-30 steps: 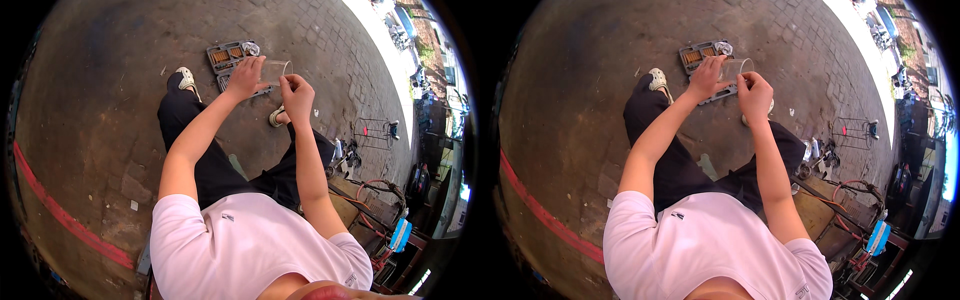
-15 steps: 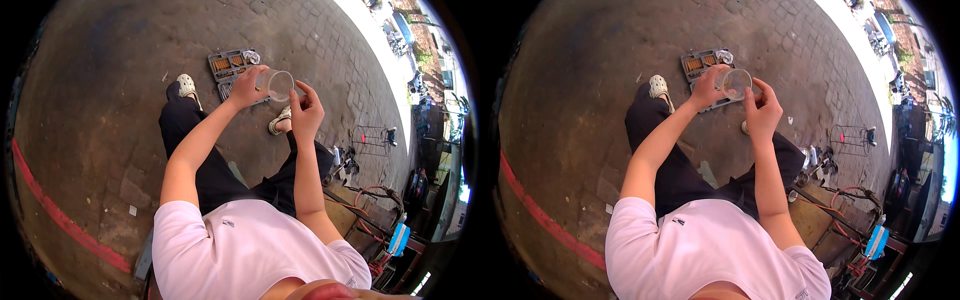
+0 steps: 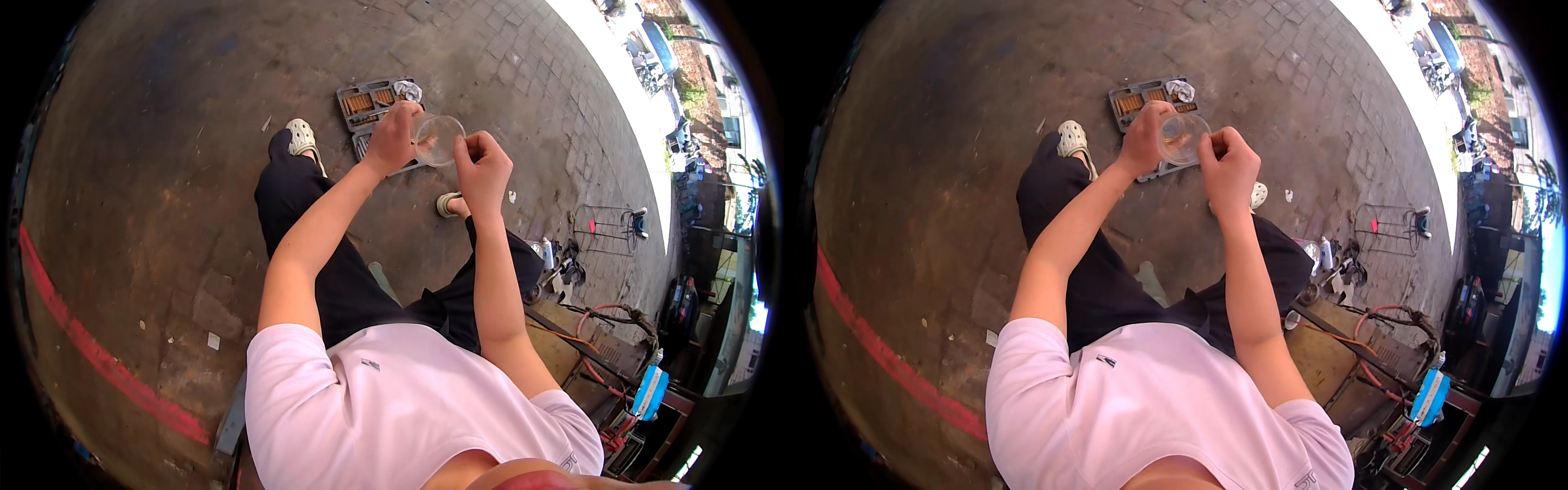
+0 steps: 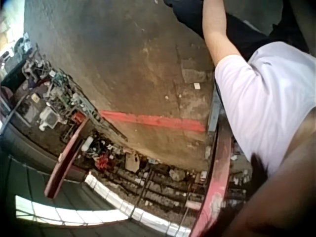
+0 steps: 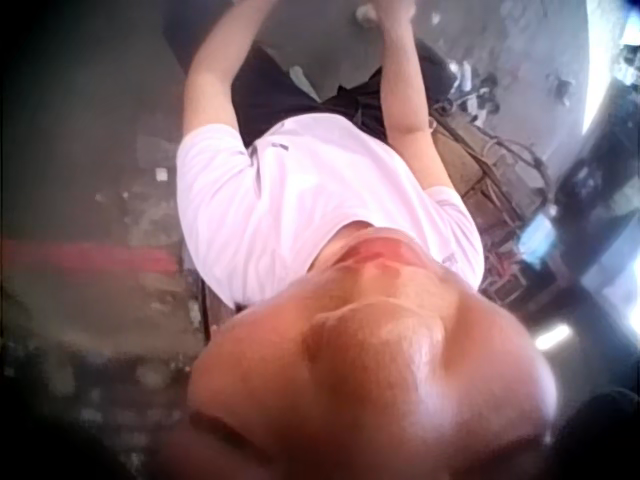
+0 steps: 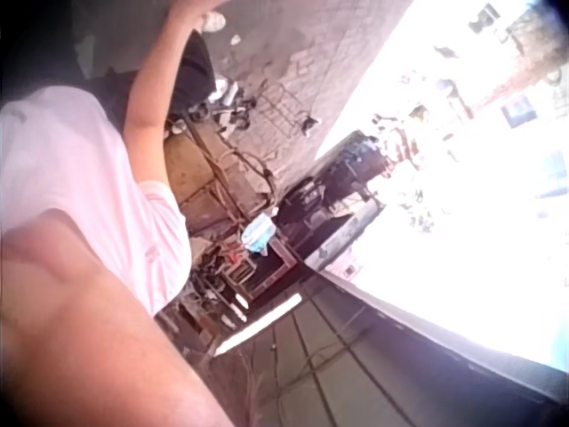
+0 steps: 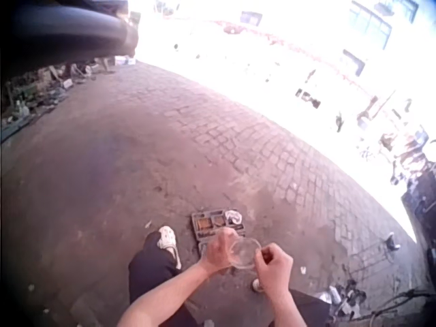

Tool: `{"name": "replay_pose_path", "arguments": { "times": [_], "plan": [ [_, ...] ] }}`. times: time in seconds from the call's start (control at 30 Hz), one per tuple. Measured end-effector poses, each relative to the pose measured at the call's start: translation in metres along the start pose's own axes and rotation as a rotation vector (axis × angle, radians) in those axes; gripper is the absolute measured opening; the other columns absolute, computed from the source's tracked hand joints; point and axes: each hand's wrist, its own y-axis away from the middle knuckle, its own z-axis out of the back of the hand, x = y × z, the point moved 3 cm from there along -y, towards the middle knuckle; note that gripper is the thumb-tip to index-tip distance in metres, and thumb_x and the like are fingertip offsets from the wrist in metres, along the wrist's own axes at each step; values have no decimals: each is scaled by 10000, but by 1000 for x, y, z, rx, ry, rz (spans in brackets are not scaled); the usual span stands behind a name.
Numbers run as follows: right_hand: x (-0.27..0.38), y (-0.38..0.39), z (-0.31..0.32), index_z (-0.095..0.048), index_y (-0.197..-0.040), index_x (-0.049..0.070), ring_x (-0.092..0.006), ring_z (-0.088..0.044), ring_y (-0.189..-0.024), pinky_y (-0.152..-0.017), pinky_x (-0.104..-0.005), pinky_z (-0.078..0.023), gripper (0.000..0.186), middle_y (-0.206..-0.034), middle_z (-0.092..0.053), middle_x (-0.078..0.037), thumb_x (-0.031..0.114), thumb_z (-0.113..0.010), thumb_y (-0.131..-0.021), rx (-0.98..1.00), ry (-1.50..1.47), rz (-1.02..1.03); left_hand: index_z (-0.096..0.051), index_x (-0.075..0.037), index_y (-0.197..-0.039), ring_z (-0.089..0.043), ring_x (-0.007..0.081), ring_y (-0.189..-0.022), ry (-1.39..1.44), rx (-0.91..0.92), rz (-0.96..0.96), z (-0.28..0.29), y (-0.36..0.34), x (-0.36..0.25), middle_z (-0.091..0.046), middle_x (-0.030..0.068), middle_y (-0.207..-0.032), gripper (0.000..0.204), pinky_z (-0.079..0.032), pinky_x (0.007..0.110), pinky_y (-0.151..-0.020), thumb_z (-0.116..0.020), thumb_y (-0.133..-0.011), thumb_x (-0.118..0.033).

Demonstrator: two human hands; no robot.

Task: The person walks through a cluttered outdoor workshop area, picks up a green plastic stool, and sits down. They then pick up a small metal tool and a sharpening stone from a toolbox on the ground and begin sharpening the tool by hand.

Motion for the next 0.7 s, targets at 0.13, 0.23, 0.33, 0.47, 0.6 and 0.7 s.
{"name": "replay_pose_path", "arguments": {
  "times": [0.13, 0.23, 0.33, 0.47, 0.6, 0.7],
  "plan": [
    [-2, 3, -2, -609, -741, -10, -134, -543, -521, -546, -280, -443, 180, -593, -600, -83, 120, -677, -844, -12, 29, -49, -440, -53, -1043, -574, 340, -900, -31, -38, 2, 0, 1, 4, -550, 120, -950, 520, -471, 428, -780, -816, -709, -186],
    [-5, 3, -3, -610, -744, -10, -142, -547, -519, -549, -282, -446, 181, -592, -601, -87, 125, -684, -840, -36, 61, -66, -460, -50, -1051, -588, 331, -922, -72, -15, 14, 0, -1, 6, -569, 116, -973, 518, -481, 410, -805, -824, -717, -203],
    [-13, 4, -5, -620, -752, -8, -156, -564, -527, -560, -290, -453, 194, -598, -608, -90, 148, -691, -843, -29, 42, -36, -439, -56, -1141, -586, 325, -961, -49, 49, 58, -6, 5, 9, -557, 119, -1055, 611, -484, 402, -841, -835, -707, -224],
    [-49, 0, -12, -648, -774, -2, -175, -608, -561, -579, -304, -464, 228, -628, -641, -94, 207, -694, -853, -15, 73, -108, -333, -79, -1368, -566, 312, -1073, -52, 318, 229, -3, 10, 21, -502, 131, -1219, 849, -482, 396, -912, -837, -705, -238],
    [-129, 6, -11, -666, -775, -1, -171, -630, -580, -592, -307, -478, 255, -630, -661, -85, 241, -694, -851, 5, 128, -264, -452, -96, -1365, -550, 310, -1113, -345, 457, 198, 0, 30, 55, -515, 129, -1259, 643, -473, 419, -939, -730, -809, -260],
    [-201, 22, -12, -679, -771, 2, -165, -640, -582, -610, -308, -492, 284, -631, -673, -74, 276, -695, -845, 32, 135, -441, -659, -85, -1115, -567, 315, -1086, -520, 776, 284, 3, 41, 73, -599, 101, -1149, 285, -484, 424, -911, -622, -882, -246]
  ]
}}
